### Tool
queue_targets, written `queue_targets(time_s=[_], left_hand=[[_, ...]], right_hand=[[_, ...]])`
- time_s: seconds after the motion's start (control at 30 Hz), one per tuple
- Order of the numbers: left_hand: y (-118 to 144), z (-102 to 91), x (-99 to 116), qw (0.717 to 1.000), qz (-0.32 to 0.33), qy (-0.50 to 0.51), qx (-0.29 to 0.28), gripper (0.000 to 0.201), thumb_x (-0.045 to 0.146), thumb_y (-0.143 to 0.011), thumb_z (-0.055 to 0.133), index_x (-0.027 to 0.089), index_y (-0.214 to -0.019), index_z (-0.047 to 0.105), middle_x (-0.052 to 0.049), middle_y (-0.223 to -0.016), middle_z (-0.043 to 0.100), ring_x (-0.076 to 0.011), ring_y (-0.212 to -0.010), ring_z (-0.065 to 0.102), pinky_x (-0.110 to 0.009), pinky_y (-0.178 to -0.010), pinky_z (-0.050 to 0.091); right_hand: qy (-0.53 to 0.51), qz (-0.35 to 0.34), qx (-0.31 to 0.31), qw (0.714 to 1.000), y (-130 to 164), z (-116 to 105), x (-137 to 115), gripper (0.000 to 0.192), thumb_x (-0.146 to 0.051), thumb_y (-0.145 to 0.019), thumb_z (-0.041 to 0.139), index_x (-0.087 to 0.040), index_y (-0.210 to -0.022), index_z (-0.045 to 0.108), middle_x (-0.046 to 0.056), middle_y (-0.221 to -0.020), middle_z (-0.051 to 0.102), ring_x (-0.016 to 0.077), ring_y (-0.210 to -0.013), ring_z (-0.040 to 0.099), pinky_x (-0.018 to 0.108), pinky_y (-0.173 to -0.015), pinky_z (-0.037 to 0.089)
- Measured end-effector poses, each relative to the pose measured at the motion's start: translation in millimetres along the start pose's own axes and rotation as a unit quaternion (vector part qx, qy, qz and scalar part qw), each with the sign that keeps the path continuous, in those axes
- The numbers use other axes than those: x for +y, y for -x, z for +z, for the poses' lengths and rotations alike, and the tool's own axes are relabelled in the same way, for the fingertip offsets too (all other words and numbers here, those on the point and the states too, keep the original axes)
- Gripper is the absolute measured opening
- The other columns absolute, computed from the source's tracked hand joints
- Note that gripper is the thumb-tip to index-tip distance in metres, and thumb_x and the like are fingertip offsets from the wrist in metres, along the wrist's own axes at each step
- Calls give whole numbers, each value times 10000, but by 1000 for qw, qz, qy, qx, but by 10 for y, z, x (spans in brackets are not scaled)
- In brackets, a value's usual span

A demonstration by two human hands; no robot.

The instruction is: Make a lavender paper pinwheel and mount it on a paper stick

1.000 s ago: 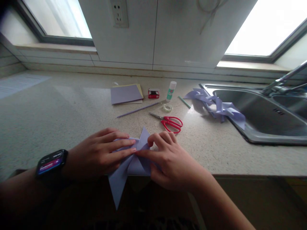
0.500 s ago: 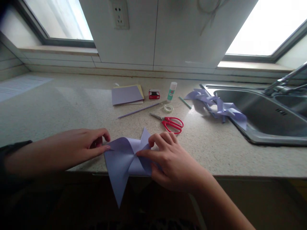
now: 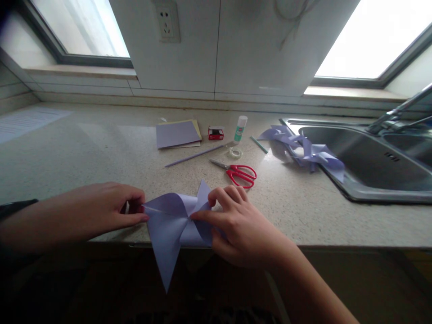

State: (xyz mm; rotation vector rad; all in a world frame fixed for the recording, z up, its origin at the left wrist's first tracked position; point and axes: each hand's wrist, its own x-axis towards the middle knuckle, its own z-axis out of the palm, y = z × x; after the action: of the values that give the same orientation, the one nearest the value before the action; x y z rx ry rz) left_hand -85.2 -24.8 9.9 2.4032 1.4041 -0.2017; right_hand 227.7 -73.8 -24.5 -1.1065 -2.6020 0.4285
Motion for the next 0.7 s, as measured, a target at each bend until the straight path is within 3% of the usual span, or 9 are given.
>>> queue_targets(time_s=[0.13,0.2,0.27,0.4,0.57,0.7], left_hand=[[147,22,10,990,-48,-113,63,446,640,-889,573,261,-678,676,-46,-615,679,-227,-514,603,-319,-465,254],[275,77,87,972,-56,-197,112,478,613,-901,565,257,-590,634,-69,-552,639,-251,-474,571,-334,-467,221],[384,147,207,965,-51,-217,139,449,572,-907,568,272,-579,634,-62,-539,632,-264,-481,580,-343,-482,248],[411,220,426,973,-27,-204,108,542,530,-960,455,264,-521,631,-82,-497,638,-277,-438,595,-355,-460,281],[247,148,510,969,-63,-232,63,431,428,-990,435,215,-767,737,-125,-690,731,-355,-617,701,-368,-494,354],[198,154,533,975,-47,-200,87,433,465,-997,417,187,-849,713,-128,-761,725,-355,-706,718,-394,-548,429]], right_hand=[[3,-7,6,1000,5,0,0,498,-176,-869,612,-358,-1331,652,83,-1177,508,295,-1104,453,530,-1022,363],[6,-9,7,1000,5,3,4,495,-182,-867,618,-352,-1330,654,84,-1175,508,296,-1106,452,523,-1022,369],[5,-9,6,1000,5,7,7,491,-182,-868,614,-350,-1328,654,86,-1178,501,297,-1114,447,517,-1023,376],[0,-1,10,1000,6,9,-1,490,-175,-872,600,-360,-1323,655,86,-1175,474,296,-1117,439,516,-1019,383],[3,7,4,1000,16,-19,-13,490,-204,-879,581,-371,-1335,637,84,-1180,452,308,-1118,424,535,-1008,368],[5,12,8,1000,23,-34,-4,489,-268,-876,569,-344,-1357,619,91,-1180,448,321,-1112,423,550,-999,356]])
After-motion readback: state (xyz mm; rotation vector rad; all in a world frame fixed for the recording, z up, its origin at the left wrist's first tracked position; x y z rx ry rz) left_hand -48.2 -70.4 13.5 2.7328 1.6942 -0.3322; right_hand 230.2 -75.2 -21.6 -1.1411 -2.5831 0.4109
